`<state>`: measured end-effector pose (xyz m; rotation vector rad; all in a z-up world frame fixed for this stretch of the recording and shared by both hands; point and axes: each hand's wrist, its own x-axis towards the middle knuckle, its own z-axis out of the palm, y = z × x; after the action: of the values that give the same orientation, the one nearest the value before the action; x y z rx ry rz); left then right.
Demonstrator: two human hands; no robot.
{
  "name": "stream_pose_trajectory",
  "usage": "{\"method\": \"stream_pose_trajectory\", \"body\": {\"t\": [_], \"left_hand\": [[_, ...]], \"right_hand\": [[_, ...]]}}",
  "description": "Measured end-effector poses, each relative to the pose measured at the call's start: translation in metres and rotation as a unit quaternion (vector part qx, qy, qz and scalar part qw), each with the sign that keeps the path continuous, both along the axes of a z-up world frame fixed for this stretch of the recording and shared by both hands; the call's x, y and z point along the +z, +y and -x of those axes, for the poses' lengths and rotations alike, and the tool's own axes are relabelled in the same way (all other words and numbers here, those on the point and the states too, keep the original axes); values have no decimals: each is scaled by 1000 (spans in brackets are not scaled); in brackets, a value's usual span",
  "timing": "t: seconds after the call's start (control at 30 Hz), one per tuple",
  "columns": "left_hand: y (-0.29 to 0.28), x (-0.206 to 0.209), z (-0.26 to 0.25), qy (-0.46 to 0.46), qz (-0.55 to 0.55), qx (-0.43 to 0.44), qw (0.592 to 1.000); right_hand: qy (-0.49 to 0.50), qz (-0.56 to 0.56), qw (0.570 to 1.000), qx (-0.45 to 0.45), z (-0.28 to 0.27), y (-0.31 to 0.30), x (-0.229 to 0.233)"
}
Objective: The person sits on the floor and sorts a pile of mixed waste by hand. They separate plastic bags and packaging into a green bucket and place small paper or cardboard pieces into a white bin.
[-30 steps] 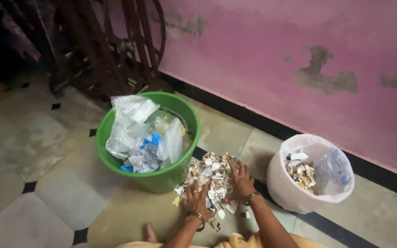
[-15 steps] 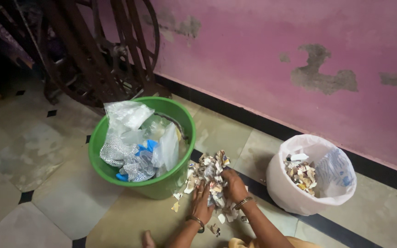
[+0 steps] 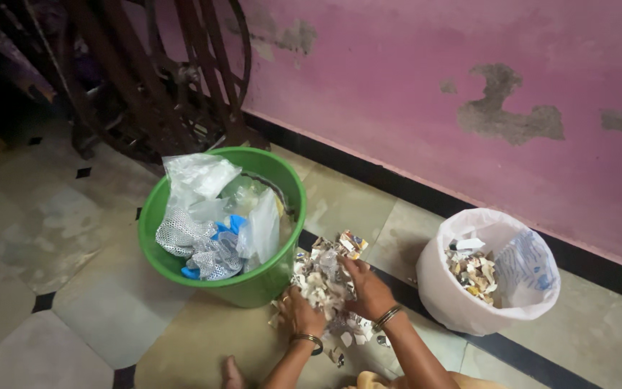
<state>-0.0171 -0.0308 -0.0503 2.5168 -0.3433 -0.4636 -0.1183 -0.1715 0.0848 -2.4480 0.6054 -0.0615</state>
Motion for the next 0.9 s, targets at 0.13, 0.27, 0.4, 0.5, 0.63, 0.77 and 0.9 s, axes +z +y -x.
{"method": "stream_pose_trajectory", "body": {"t": [0.13,0.27,0.4,0.5,0.63,0.77,0.9], "left_hand": [[-1,25,1,90,-86,31,992],[0,20,9,69,-42,-67,994],[-1,31,13,95,15,-127,987],[4,48,23,30,4,-197,980],[2,69,32,-48,-82,-273,957],[2,64,26,-104,-85,-349,927],[1,38,19,-46,-132,-324,936]], "right_hand": [[317,15,947,-49,12,-18,-64],[298,-24,950,-86,12,-15,-148],[158,54,984,-68,0,-29,-162],[159,109,970,-151,-1,-54,-126],[-84,163,980,-81,-23,-65,-81],[-42,189,981,-20,-49,-60,-75],[50,181,982,11,-55,-57,-98]]}}
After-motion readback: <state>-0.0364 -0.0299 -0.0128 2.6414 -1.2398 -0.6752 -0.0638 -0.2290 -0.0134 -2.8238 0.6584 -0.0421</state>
